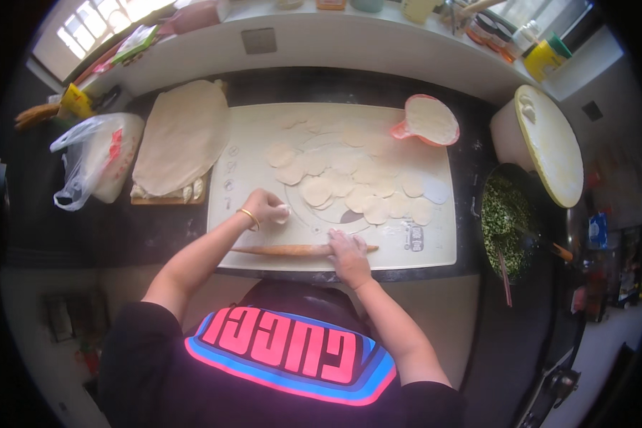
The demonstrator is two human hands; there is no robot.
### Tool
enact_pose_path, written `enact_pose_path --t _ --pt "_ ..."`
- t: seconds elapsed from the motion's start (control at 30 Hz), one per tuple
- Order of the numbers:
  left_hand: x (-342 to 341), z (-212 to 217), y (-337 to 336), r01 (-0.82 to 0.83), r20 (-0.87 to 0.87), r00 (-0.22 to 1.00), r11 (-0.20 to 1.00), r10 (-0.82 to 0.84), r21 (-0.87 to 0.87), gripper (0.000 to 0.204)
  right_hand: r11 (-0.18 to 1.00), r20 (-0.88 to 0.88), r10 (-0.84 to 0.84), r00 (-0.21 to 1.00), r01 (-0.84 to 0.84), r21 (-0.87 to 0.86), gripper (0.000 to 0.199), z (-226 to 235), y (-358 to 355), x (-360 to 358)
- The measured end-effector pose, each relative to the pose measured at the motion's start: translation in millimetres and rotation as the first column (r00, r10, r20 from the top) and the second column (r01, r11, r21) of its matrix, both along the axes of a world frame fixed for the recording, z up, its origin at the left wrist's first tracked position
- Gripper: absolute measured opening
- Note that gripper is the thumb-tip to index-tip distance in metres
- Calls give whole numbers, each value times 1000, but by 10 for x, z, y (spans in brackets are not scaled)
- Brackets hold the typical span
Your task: The person repeatedly rolls small dough balls into flat circular wrappers using a wooden rolling pin on a floured cutting board. They rotate each piece to achieve an even shape and place the finished wrappers in a pile.
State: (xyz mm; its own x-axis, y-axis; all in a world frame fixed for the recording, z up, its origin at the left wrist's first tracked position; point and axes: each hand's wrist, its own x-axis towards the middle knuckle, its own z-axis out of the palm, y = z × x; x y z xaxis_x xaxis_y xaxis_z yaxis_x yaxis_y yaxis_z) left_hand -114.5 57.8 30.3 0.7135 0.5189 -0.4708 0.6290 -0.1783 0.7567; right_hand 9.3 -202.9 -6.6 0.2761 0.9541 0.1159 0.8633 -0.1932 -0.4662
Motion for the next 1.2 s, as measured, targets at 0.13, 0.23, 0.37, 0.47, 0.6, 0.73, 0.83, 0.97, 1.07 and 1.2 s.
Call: enact_pose_path --t 0.13,0.23,0.37,0.47,0.6,0.73,0.83,0.97,1.07,1.2 --pt "-471 11 -193 -45 28 999 947 38 319 31 1000 -18 -29 999 29 3 40 -36 22 -35" --pt "-771 -33 -263 -138 188 982 699 5 702 33 998 27 -59 998 58 35 40 -31 98 -109" --pt "-918 -128 -425 -95 232 963 630 -139 771 34 997 72 -61 996 58 46 38 72 431 -133" --pt "-676 -119 -431 17 150 977 759 -151 651 27 999 99 3 995 -6 35 36 153 585 -104" --pt "-367 -213 -317 127 48 985 887 -165 444 18 1000 93 4 996 -6 22 35 192 561 -107" --pt "-400 -324 -164 326 149 893 838 -425 437 16 999 104 16 994 -12 -31 35 268 525 -162" --pt "-601 -327 -180 208 236 895 821 -380 531 27 996 85 5 996 3 -94 36 250 477 -285" --pt "-1089 -251 -374 167 -29 975 638 -221 752 51 985 0 -70 998 69 -158 36 119 430 -397" --pt "-1038 -281 -309 183 -128 982 564 -137 805 61 977 50 -127 991 134 -164 42 86 544 -419" --pt "-667 -222 -21 85 -107 994 554 8 828 68 942 188 -239 953 274 -195 60 186 901 -293"
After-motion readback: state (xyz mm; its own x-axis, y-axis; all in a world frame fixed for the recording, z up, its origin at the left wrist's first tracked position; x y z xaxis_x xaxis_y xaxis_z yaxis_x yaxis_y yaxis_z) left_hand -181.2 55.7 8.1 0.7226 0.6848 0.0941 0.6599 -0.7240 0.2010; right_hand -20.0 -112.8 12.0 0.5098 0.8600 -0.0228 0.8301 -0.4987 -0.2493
